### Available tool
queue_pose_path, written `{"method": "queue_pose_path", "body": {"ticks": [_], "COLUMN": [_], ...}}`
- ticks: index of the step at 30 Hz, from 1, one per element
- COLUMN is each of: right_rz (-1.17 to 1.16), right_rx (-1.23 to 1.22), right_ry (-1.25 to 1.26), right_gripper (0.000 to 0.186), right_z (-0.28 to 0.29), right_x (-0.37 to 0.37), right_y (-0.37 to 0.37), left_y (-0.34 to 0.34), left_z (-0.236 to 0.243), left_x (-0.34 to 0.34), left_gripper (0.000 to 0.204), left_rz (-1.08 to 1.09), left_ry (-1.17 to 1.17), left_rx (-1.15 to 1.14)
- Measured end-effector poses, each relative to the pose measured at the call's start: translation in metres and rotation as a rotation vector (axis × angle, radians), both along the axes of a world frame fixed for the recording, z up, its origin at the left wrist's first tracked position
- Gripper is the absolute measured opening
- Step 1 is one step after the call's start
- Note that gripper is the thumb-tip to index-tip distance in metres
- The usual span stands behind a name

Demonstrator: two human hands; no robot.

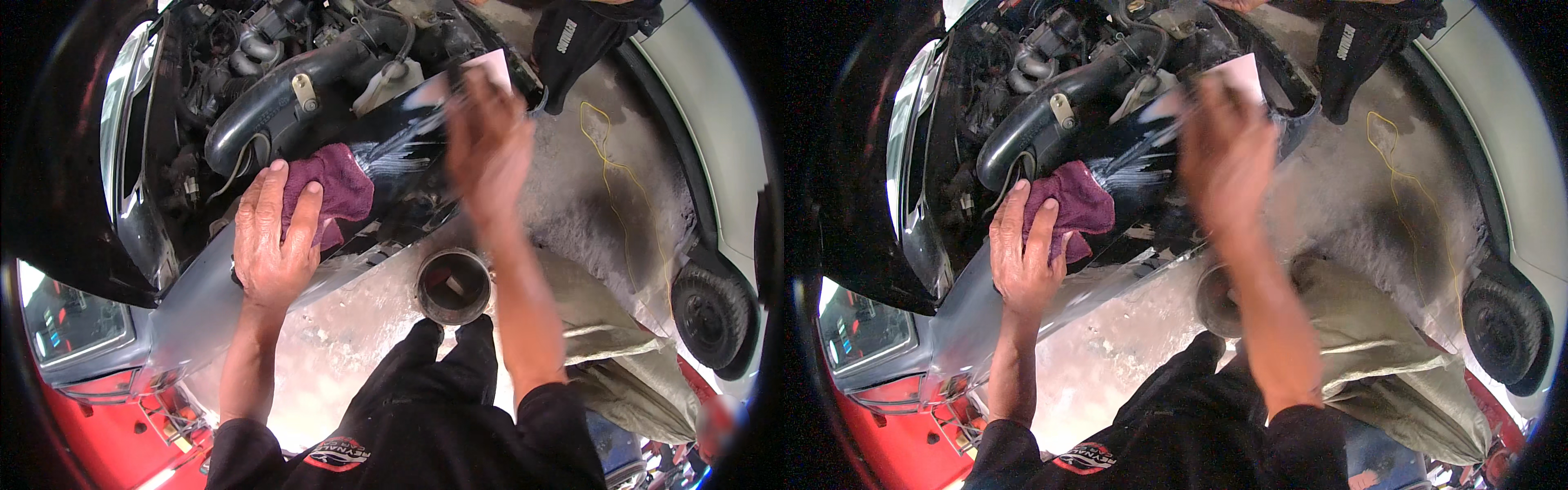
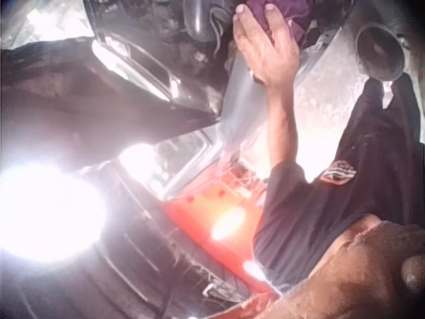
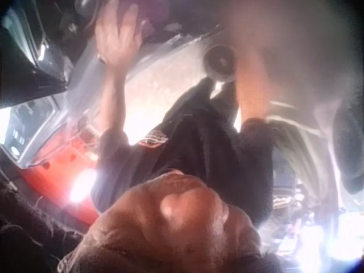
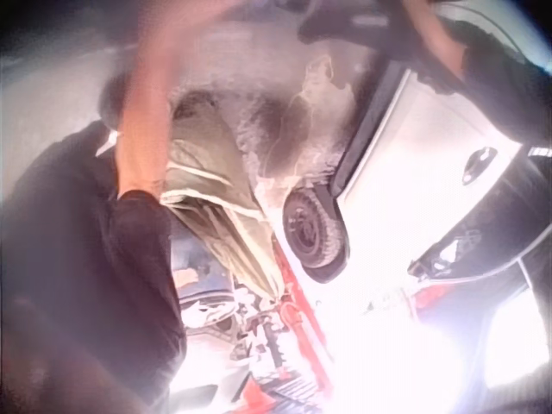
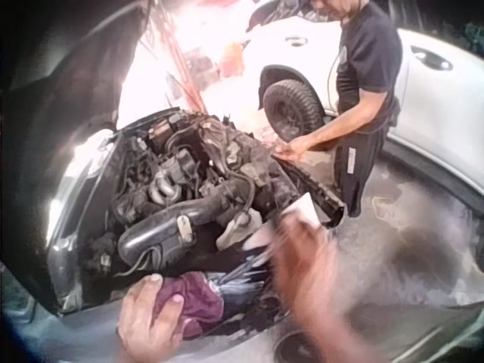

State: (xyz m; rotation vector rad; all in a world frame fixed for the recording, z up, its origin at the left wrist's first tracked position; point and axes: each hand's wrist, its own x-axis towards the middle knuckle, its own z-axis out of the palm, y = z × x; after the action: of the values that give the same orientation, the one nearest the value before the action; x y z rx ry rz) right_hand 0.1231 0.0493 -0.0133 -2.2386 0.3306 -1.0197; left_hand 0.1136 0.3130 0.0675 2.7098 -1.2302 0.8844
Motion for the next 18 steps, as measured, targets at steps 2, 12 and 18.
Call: {"method": "queue_pose_path", "body": {"ticks": [2, 12, 18], "right_rz": [0.182, 0.214, 0.016], "right_rx": [-0.138, -0.222, -0.044], "right_ry": [-0.053, 0.059, 0.206], "right_gripper": [0.047, 0.042, 0.041], "right_z": [0.008, 0.015, 0.022], "right_x": [-0.027, -0.025, 0.001], "right_y": [0.04, 0.035, -0.008], "left_y": [0.0, -0.002, 0.0], "left_z": [0.0, 0.002, 0.003], "left_x": [0.0, -0.002, -0.001], "left_gripper": [0.046, 0.047, 0.05], "left_rz": [0.002, 0.009, -0.001], "left_ry": [0.006, 0.003, 0.023], "left_rx": [-0.002, 0.013, 0.009]}}
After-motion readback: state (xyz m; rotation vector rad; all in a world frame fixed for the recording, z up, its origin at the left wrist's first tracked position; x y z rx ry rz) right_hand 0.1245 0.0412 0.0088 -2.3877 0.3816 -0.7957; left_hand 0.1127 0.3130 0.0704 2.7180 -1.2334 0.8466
